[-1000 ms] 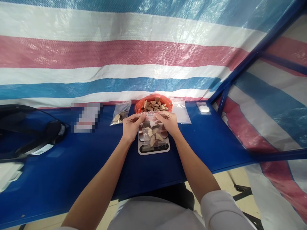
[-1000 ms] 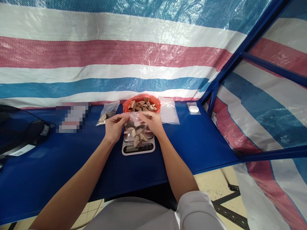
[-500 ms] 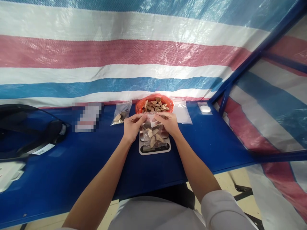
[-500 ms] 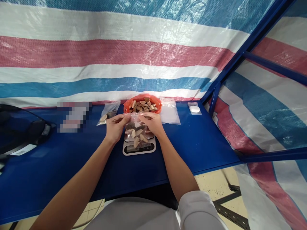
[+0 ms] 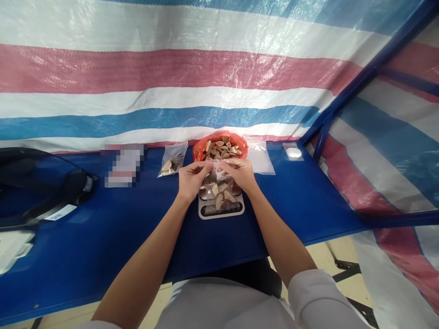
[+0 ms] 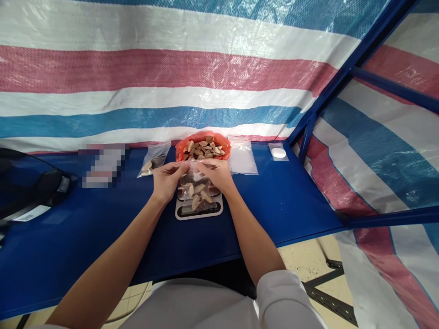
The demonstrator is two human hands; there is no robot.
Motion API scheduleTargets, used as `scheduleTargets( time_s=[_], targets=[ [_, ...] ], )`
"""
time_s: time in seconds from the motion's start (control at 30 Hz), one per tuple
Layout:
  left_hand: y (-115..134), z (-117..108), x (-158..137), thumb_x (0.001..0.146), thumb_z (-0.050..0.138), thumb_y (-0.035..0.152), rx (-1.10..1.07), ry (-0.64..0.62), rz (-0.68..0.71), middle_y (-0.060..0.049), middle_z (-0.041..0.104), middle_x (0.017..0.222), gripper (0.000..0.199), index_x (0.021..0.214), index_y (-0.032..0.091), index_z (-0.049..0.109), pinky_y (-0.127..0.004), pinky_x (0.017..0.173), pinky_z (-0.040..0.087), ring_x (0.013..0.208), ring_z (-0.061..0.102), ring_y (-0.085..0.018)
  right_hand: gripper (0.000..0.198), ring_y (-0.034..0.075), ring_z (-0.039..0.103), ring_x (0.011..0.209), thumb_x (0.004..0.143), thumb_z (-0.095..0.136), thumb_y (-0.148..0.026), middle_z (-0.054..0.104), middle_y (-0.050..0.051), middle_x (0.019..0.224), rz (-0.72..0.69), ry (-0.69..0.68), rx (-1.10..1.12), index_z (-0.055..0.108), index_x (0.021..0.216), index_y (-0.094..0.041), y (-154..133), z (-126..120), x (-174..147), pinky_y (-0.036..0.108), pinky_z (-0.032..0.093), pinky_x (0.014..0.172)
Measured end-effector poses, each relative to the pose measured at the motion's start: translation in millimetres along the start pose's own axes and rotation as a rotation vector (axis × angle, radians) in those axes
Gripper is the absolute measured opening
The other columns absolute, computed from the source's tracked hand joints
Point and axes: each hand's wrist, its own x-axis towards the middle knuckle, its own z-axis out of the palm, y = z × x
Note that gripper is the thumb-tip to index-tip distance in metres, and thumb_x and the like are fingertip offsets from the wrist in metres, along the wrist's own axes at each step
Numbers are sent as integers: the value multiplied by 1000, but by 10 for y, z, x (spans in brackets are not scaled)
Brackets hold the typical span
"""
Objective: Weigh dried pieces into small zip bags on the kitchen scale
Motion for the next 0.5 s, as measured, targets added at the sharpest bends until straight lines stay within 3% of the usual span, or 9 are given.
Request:
scheduleTargets(
  time_s=[0.5],
  targets=[
    [33,-26,21,65,86,48,13,-15,-12,-3,75,69,32,73,18,79,-26,60,55,61,65,-15,41,16,69,65,68,81,-58,73,1,69,33,-7,25,75,78,-20,-31,-40,13,32,63,64]
  ],
)
